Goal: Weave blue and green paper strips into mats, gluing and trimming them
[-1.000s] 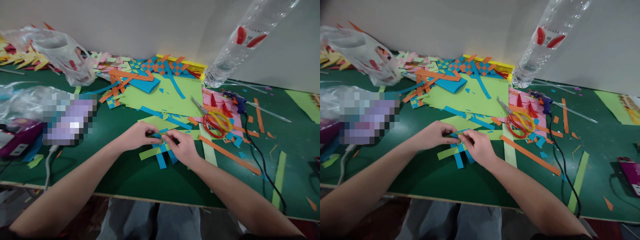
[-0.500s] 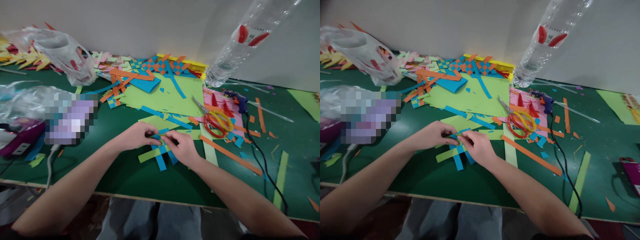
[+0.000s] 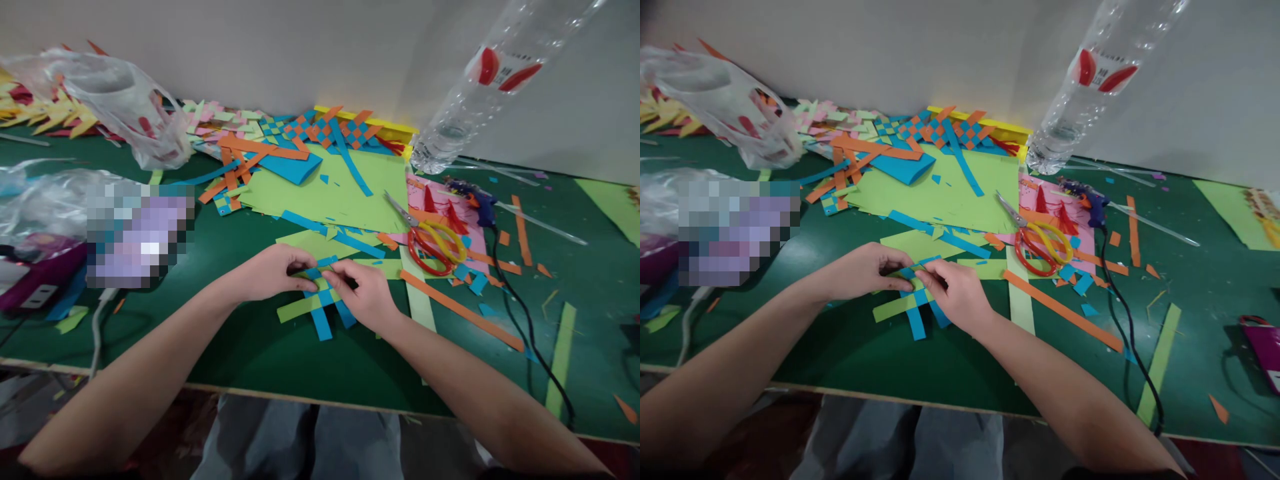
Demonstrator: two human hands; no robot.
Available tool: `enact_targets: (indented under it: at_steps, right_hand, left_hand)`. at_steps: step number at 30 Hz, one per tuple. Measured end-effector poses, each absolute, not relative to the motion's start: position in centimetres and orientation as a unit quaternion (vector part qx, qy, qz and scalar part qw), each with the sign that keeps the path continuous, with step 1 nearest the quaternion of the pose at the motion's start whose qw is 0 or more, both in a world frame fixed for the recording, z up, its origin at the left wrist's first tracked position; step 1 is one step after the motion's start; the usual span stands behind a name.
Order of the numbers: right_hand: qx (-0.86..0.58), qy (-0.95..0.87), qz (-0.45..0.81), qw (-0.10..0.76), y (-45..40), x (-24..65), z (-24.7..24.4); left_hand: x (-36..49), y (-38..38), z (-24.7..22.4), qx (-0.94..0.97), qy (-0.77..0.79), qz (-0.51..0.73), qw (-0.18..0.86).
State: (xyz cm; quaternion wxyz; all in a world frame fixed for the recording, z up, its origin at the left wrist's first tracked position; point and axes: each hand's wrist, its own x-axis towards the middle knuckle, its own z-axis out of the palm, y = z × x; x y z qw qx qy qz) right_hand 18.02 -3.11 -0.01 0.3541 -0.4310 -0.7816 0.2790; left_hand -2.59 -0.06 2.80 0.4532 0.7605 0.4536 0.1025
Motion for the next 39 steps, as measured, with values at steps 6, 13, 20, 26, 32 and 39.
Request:
enact_targets:
  at_steps: [6,13,20,26,32,39]
  right_hand:
    - [-0.437,-0.782,0.273,0.352,-3.10,18.06,0.02]
    - [-0.426,-0.780,0.268,0.371,-3.06,18.05,-0.15]
    - [-0.457,-0.754,0.289,0.374,-3.01,18.18,-0.06]
    - [-0.453,-0.744,0.305,0.385,-2.98,18.17,0.07]
    - [-0.455,-0.729,0.314,0.404,-2.98,18.23,0.04]
    - [-0.468,-0.723,0.313,0.399,-2.89,18.20,0.13]
  left_hand:
    - [-2.50,-0.19,2.96,0.771,0.455,0.103,0.435]
    - [-2.39,-0.53,2.82,0.772,0.459,0.123,0.423]
    - [-2.47,-0.65,2.65,0.775,0.486,0.118,0.386]
    - [-2.64,-0.46,2.74,0.776,0.484,0.125,0.385]
    - [-2.70,-0.29,2.75,0.773,0.472,0.130,0.402]
    - [-2.54,-0.47,2.68,0.766,0.499,0.140,0.381]
